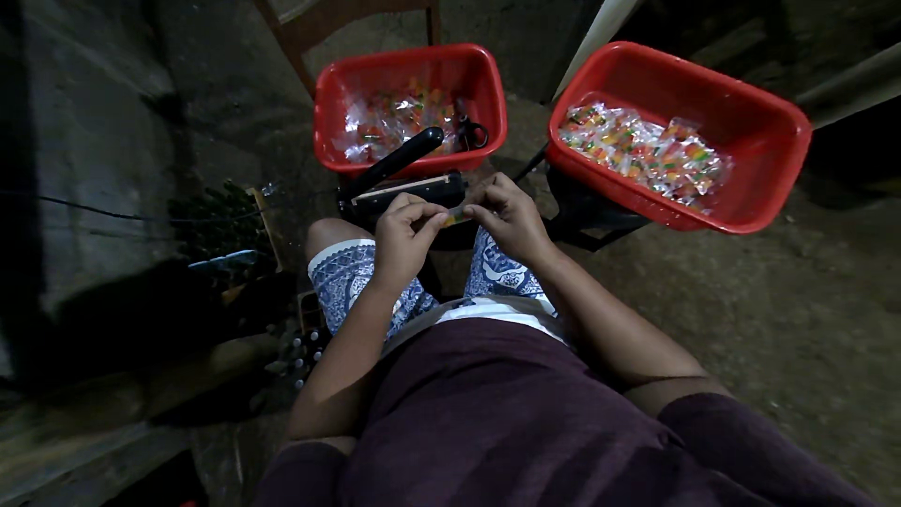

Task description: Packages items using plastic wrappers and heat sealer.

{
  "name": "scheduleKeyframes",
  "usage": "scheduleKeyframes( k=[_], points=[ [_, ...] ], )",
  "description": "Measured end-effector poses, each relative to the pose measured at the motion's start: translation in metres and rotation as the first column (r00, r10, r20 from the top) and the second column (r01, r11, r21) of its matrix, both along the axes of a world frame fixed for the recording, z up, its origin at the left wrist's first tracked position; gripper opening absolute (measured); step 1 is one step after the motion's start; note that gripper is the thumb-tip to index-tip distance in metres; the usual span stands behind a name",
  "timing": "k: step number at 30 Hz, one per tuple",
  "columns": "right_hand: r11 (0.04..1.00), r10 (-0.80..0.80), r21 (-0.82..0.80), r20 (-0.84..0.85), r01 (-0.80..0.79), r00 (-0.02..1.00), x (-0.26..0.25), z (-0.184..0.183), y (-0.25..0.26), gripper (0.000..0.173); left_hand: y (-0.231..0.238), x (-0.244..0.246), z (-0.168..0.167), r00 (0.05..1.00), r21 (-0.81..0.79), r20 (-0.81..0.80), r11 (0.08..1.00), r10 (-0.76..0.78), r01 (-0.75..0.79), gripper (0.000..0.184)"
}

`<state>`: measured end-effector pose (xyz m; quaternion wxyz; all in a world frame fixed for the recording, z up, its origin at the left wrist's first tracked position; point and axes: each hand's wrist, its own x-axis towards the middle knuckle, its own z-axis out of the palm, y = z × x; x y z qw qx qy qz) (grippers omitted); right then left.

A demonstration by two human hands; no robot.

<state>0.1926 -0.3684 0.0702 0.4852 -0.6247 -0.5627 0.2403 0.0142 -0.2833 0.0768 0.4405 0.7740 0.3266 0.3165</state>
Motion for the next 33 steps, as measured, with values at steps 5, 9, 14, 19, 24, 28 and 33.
scheduleKeyframes(
  k=[5, 9, 14, 19, 24, 28, 33],
  points=[
    [0.994, 0.01, -0.108, -0.202, -0.033, 0.979, 0.004, -0.009, 0.005, 0.014, 0.008, 0.001, -0.01, 1.0, -0.178, 0.017, 0.984, 0.004, -0.001, 0.013],
    [0.991, 0.001, -0.126, -0.322, -0.044, 0.947, 0.004, -0.018, 0.008, 0.013, 0.009, 0.003, -0.017, 0.999, -0.312, 0.047, 0.95, 0.026, -0.01, 0.015],
    [0.993, -0.014, -0.112, -0.391, -0.032, 0.92, 0.004, -0.023, 0.012, 0.013, 0.001, 0.003, -0.015, 0.983, -0.683, 0.179, 0.725, 0.05, 0.088, 0.017],
    [0.992, -0.037, -0.128, -0.404, -0.016, 0.914, 0.002, -0.029, 0.016, 0.013, -0.003, 0.006, -0.031, 0.957, -0.695, 0.264, 0.712, 0.124, 0.1, 0.018],
    [0.981, -0.025, -0.18, -0.471, -0.068, 0.882, 0.003, -0.032, 0.022, 0.013, 0.002, 0.008, -0.039, 0.961, -0.682, 0.212, 0.731, 0.178, 0.016, 0.014],
    [0.97, -0.076, -0.24, -0.49, -0.05, 0.868, 0.002, -0.047, 0.038, 0.012, 0.006, 0.012, -0.048, 0.942, -0.769, 0.18, 0.638, 0.283, -0.045, 0.014],
    [0.954, -0.117, -0.299, -0.476, -0.036, 0.871, 0.0, -0.07, 0.067, 0.015, 0.017, 0.026, -0.071, 0.866, -0.894, 0.155, 0.44, 0.476, -0.083, 0.01]
  ],
)
